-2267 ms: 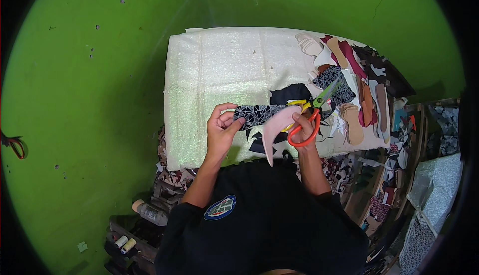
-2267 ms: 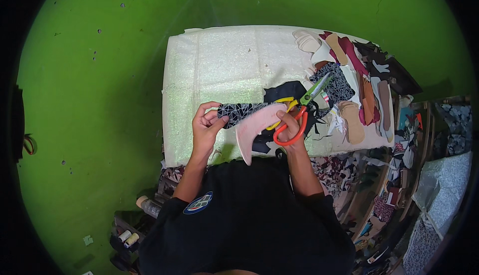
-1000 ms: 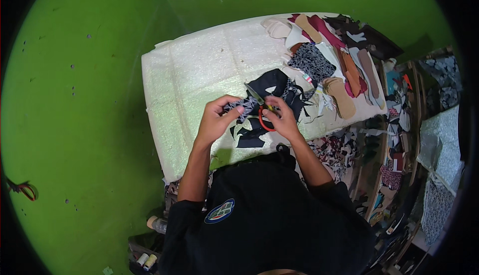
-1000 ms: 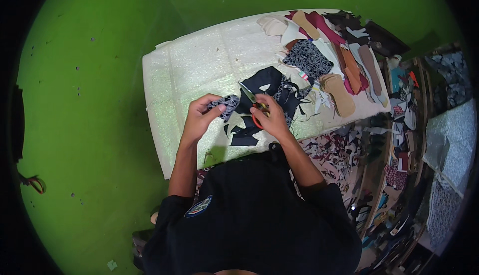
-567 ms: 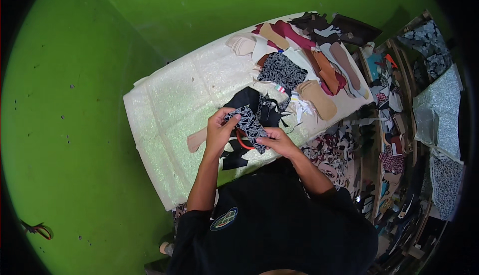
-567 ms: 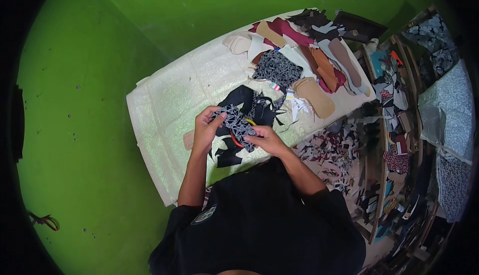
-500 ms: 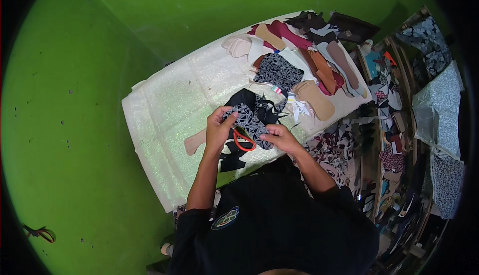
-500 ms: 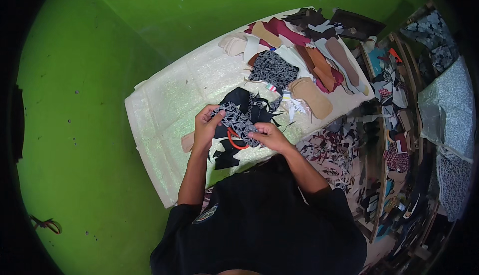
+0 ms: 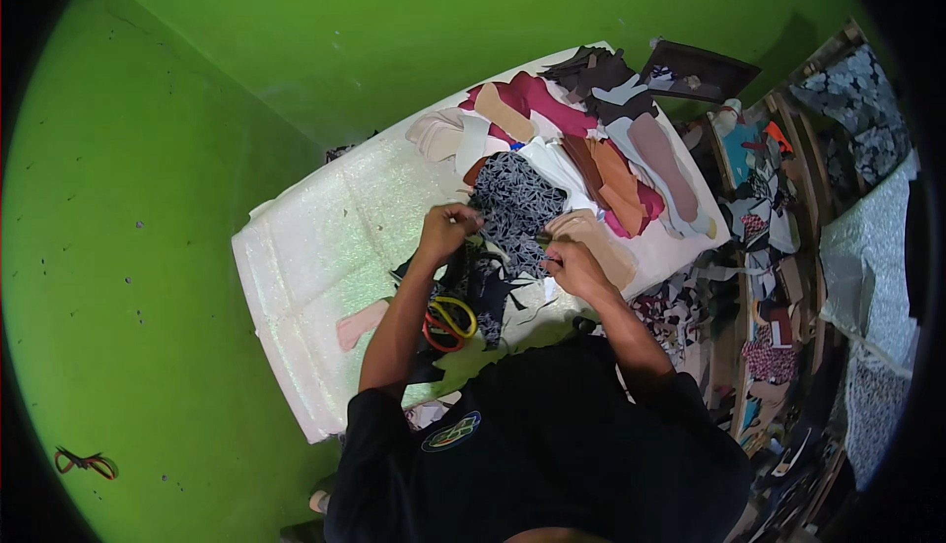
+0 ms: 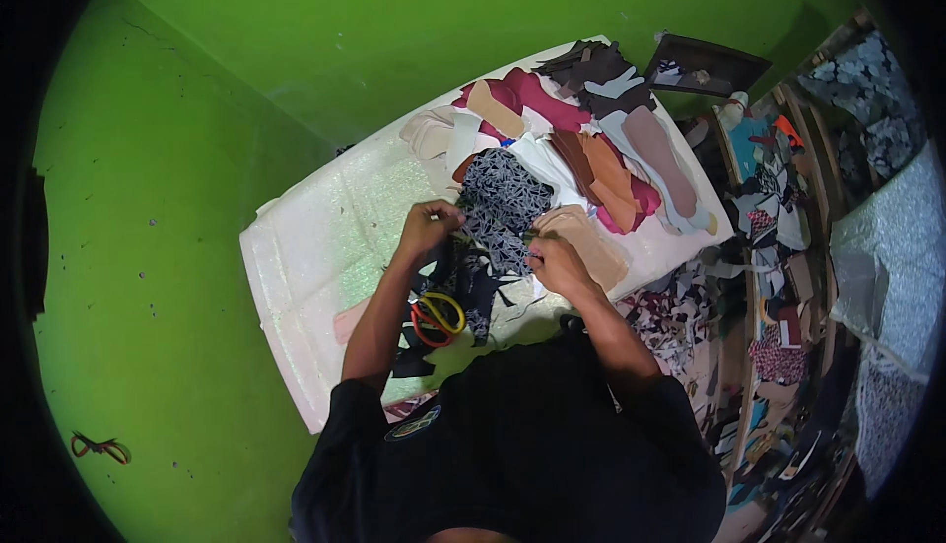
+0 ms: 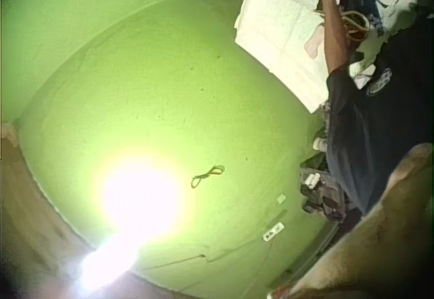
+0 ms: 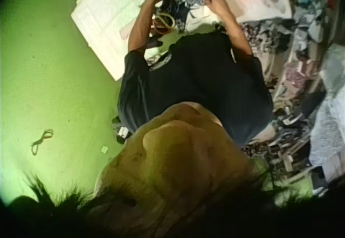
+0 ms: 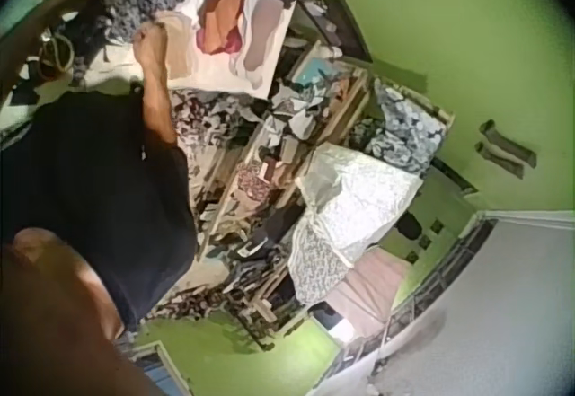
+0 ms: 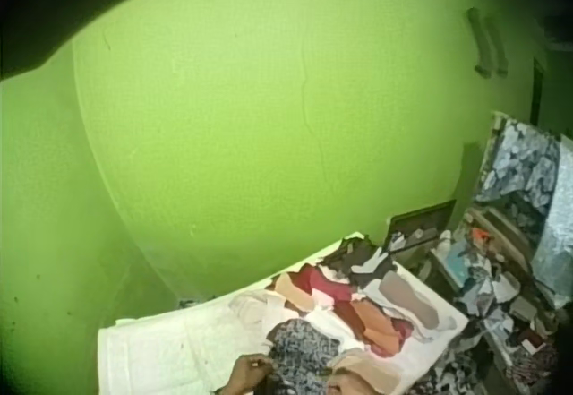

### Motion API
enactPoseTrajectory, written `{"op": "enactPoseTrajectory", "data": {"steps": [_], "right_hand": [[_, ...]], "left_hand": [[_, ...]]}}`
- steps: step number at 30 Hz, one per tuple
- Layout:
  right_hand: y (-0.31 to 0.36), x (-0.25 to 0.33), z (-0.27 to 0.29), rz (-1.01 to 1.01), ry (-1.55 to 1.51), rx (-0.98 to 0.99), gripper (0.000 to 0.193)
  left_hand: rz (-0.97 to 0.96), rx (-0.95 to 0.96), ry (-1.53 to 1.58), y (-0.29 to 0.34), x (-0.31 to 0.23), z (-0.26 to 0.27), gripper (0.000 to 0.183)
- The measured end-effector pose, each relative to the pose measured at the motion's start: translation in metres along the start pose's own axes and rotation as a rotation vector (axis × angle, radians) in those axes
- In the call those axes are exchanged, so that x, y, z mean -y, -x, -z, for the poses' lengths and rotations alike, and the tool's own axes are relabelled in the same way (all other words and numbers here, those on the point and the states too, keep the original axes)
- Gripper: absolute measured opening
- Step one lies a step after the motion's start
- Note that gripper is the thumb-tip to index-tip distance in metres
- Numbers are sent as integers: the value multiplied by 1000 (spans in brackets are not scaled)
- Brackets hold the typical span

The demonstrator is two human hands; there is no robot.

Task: Trimming excess fabric from shoe insole components using scissors.

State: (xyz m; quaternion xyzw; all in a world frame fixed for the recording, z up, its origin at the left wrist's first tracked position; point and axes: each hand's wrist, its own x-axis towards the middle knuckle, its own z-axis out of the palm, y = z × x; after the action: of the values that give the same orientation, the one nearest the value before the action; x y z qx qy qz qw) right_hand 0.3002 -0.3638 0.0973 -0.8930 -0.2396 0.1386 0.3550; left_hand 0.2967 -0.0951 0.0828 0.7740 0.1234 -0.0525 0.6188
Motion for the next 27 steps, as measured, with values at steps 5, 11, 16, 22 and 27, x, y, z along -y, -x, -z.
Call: {"op": "enactPoseTrajectory", "data": {"steps": [5,11,16,22,27], "right_hand": [[-33,-13,28,4,-87,-72,15],[-72,-44,34,5,-134,-187,17],[-80,-44,30,-45,24,-312,30],[-59,-41,24,-12,-116,-174,20],[-35,-5,-37,188,-305,134,12]], "left_hand": [[-38,-40,-2,-57,-1,-11,8],[-118,-280,-141,-96,-20,-33,19],[-30,-540,-62,-72,-4,-13,27],[111,-632,67,40,28,32,17],[283,-795,161,128,83,54,12]]}}
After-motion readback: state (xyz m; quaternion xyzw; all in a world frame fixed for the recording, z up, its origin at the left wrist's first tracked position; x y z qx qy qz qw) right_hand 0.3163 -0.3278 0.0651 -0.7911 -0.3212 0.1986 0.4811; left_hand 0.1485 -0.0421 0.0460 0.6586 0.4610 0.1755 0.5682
